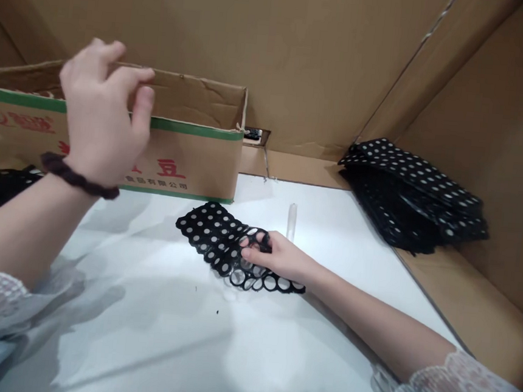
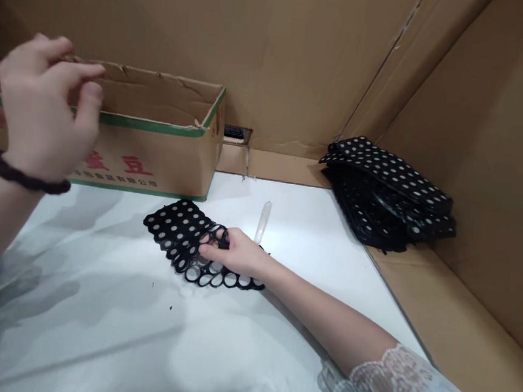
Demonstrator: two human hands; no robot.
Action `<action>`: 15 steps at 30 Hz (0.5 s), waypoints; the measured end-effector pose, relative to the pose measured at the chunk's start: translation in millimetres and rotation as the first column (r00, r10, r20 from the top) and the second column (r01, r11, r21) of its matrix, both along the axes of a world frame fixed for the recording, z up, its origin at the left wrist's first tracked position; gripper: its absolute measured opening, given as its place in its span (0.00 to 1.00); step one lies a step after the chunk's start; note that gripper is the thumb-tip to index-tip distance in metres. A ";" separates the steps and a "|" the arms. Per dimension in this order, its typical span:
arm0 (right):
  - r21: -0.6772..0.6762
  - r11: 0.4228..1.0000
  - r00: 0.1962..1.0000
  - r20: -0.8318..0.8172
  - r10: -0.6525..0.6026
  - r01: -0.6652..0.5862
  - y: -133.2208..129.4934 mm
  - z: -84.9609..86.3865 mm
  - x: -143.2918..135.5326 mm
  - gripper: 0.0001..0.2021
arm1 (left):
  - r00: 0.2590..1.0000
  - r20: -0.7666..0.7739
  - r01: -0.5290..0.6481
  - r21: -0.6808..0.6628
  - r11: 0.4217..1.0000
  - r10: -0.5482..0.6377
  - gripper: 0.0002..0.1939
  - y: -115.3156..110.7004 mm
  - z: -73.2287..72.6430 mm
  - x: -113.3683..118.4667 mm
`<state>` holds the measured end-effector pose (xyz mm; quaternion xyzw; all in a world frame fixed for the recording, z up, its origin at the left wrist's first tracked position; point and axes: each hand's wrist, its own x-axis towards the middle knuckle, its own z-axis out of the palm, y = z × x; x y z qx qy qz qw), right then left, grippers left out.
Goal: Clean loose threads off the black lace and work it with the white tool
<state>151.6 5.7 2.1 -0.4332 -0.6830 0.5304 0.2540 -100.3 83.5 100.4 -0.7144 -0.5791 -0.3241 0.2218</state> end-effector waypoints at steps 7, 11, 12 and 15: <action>-0.024 0.999 0.999 -0.033 0.020 -0.021 1.6 -3.4 2.3 0.09 | 0.769 -0.038 0.467 -0.649 0.601 -0.638 0.18 -64.8 -59.9 57.8; -0.002 1.000 0.998 -0.053 0.016 -0.016 2.0 -8.6 2.1 0.10 | 0.785 0.152 0.493 -0.741 0.456 -0.601 0.13 -68.5 -74.9 67.5; 0.008 1.000 0.999 -0.048 0.015 -0.014 2.0 -9.3 2.1 0.10 | 0.784 0.179 0.498 -0.752 0.431 -0.594 0.13 -67.3 -73.1 66.4; 0.023 1.000 1.000 -0.031 -0.005 0.006 1.3 -9.7 2.5 0.09 | 0.846 0.151 0.480 -0.635 0.606 -0.511 0.12 -58.7 -55.3 54.2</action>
